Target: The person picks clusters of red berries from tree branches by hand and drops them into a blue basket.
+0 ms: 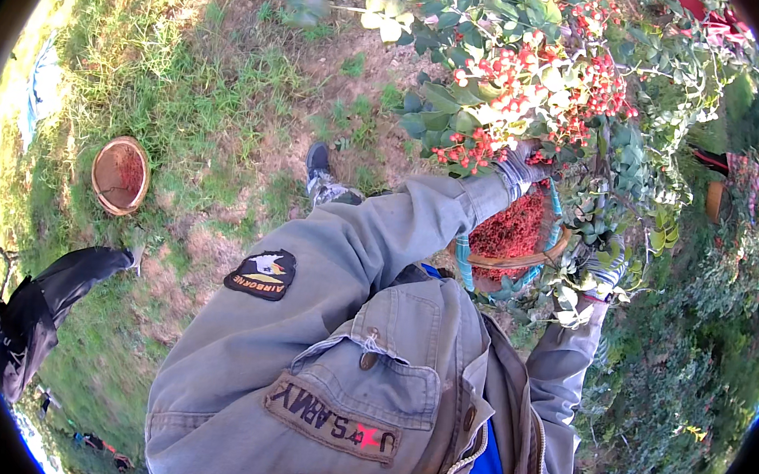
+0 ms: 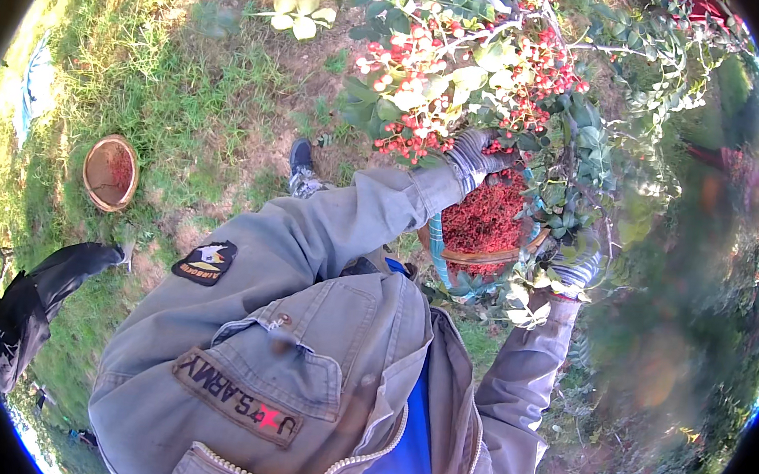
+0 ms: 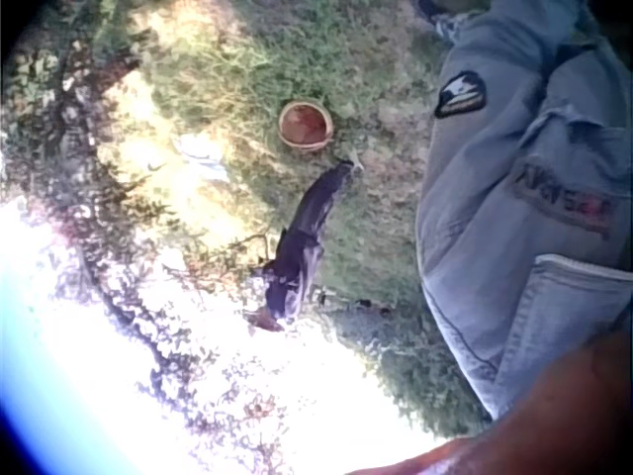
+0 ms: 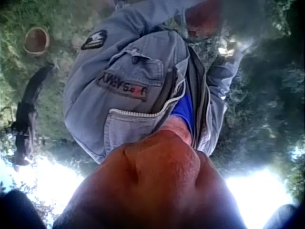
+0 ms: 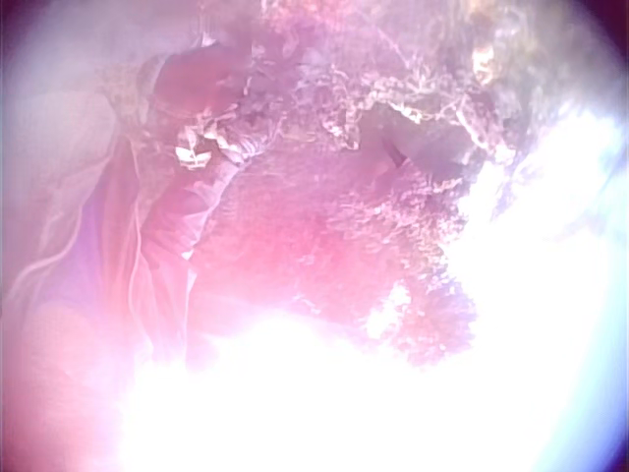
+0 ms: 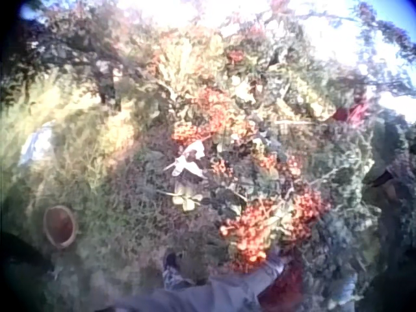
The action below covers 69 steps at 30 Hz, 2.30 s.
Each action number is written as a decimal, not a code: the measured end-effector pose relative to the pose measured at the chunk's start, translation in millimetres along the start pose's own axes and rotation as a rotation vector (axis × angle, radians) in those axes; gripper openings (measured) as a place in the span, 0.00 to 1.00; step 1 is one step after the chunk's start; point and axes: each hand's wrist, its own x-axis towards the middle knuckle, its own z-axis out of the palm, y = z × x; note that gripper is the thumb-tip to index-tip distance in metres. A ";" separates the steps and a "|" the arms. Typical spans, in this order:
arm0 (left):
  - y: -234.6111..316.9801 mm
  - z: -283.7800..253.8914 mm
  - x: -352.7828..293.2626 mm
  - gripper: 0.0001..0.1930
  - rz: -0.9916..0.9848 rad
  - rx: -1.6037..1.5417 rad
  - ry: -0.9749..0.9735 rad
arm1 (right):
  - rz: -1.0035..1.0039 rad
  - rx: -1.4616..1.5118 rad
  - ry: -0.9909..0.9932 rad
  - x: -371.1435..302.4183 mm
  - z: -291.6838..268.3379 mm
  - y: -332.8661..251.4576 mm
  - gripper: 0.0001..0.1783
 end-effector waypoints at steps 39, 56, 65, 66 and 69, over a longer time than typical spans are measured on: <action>-85.5 -43.7 65.9 0.12 -0.077 -0.036 0.229 | -0.103 -0.799 0.129 -10.0 4.8 -45.6 0.15; -87.3 -60.9 47.7 0.11 -0.103 0.023 0.195 | -0.047 -0.852 0.172 -21.5 -1.4 -119.9 0.11; -100.1 -35.9 47.9 0.11 -0.123 0.023 0.163 | -0.212 -0.509 0.148 -18.9 8.2 -56.7 0.13; -103.5 -34.2 41.4 0.11 -0.136 0.012 0.165 | -0.258 -0.297 0.149 -20.7 9.0 -57.9 0.13; -98.7 -31.8 39.4 0.11 -0.137 -0.012 0.185 | -0.110 0.071 0.106 -25.6 15.3 -66.5 0.12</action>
